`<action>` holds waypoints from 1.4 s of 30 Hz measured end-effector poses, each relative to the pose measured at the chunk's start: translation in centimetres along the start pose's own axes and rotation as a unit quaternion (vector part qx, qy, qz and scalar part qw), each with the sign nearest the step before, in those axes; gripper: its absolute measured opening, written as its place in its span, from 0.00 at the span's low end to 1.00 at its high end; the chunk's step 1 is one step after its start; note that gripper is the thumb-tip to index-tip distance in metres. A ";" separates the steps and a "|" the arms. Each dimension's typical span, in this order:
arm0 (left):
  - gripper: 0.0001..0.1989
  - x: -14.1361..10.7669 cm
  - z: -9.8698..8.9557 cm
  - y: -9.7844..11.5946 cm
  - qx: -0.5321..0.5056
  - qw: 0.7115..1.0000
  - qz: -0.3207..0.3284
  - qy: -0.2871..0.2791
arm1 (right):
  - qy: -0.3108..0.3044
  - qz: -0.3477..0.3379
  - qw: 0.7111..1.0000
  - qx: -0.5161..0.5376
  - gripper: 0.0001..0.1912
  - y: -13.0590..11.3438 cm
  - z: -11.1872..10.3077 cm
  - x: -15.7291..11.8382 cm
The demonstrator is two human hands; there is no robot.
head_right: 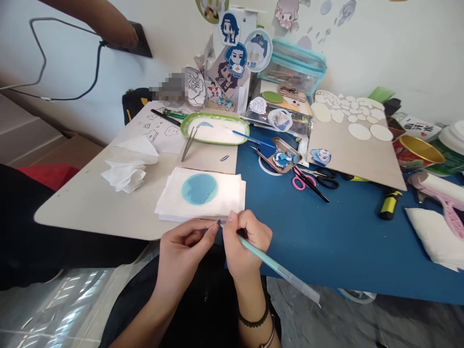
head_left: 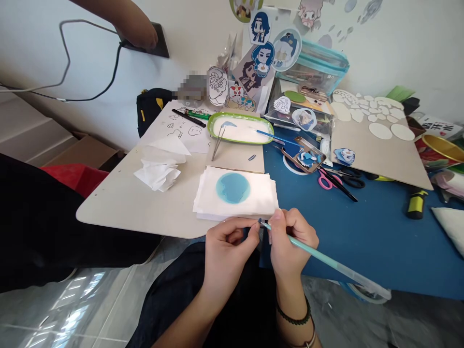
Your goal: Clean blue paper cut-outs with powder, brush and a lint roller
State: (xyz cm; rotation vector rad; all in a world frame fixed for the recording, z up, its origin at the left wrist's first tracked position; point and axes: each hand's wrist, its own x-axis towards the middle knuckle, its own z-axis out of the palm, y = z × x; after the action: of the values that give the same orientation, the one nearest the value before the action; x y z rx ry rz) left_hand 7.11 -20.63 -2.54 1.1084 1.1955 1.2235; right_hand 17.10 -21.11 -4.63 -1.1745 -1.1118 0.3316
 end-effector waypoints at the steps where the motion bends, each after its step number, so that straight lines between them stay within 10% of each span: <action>1: 0.03 0.0 0.0 0.0 0.000 1.000 -0.001 0.000 | 0.000 -0.001 1.000 0.001 0.20 0.0 0.0 0.0; 42: 0.04 -0.1 0.0 0.1 0.007 1.000 -0.017 -0.001 | 0.004 0.004 1.000 -0.008 0.20 0.0 0.0 0.0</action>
State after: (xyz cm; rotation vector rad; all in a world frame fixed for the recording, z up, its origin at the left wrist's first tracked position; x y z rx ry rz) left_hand 7.09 -20.72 -2.40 1.0959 1.2186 1.1883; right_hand 17.07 -21.10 -4.63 -1.1939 -1.1040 0.3238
